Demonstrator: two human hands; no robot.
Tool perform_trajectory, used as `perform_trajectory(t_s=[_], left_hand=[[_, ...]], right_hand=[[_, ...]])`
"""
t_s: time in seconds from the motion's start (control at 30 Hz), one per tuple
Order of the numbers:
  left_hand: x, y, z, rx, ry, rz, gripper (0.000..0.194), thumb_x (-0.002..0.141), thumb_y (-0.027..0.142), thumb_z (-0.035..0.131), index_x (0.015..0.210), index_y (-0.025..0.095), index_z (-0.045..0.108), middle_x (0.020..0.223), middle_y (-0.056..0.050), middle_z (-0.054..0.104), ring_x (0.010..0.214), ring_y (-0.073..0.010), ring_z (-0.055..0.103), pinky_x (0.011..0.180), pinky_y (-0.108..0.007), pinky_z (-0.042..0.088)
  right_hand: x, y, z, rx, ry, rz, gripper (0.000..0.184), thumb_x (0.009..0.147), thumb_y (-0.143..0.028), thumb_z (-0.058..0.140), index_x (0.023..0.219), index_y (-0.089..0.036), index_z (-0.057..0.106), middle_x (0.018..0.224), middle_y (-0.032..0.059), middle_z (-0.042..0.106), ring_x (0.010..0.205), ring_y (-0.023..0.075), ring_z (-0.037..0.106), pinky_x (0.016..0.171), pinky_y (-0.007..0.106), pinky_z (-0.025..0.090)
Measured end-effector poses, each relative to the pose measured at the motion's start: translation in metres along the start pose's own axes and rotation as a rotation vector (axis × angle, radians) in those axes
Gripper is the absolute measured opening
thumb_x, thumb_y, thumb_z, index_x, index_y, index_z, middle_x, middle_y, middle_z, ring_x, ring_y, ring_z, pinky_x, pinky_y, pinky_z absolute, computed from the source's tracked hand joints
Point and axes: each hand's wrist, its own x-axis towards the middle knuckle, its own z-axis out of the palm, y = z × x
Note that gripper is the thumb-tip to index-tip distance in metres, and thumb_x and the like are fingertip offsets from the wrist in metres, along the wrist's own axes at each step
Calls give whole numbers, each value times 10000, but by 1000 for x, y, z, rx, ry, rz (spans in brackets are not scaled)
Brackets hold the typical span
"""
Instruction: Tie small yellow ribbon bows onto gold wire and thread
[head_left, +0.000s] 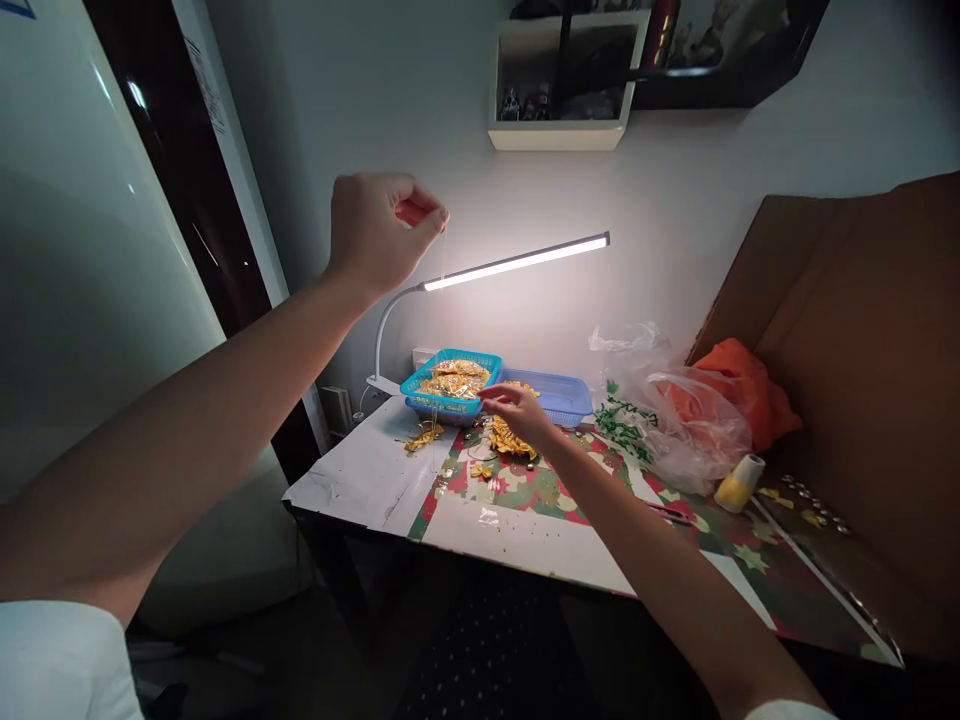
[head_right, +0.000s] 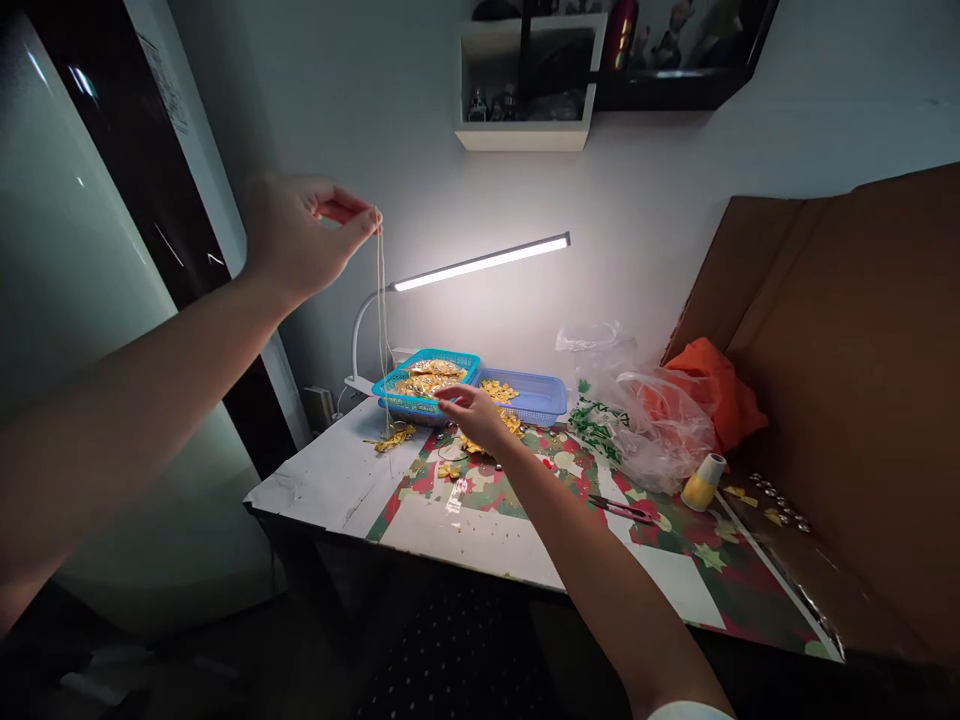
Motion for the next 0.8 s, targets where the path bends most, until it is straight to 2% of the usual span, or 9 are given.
perform_trajectory(t_s=[0.13,0.33,0.43,0.67,0.8], left_hand=[[-5,0,0,-11,-11,15,98,809,256,681,762,205,751,744,35,777,706,-153,704,756,-297,536],[-13,1,1,-51,-20,-5,95,799,250,669,758,218,748,763,-1,781,749,-197,728,759,-309,550],[-16,0,0,-109,-40,-21,98,797,245,661,767,220,751,777,-4,783,760,-194,729,754,-299,554],[-23,-5,-3,-169,-62,-60,101,792,257,667,748,228,753,789,-14,792,771,-200,728,730,-300,559],[-25,-11,-2,-302,-94,-110,92,781,275,685,756,209,744,798,-37,791,792,-204,736,731,-300,575]], right_hand=[[23,-39,-9,63,117,-99,310,824,-396,653,1024,-173,729,943,78,732,823,168,622,697,294,475],[33,-89,0,162,118,-219,294,837,-416,659,1054,-230,727,1063,48,742,939,152,636,817,300,491],[38,-97,5,183,123,-251,251,853,-380,647,1036,-231,731,1046,38,748,933,147,639,837,307,493],[46,-98,12,193,133,-321,200,832,-367,689,978,-240,737,1019,30,748,915,150,639,865,328,498],[48,-101,17,201,145,-341,151,815,-347,709,898,-224,737,968,27,746,867,145,629,872,338,495]])
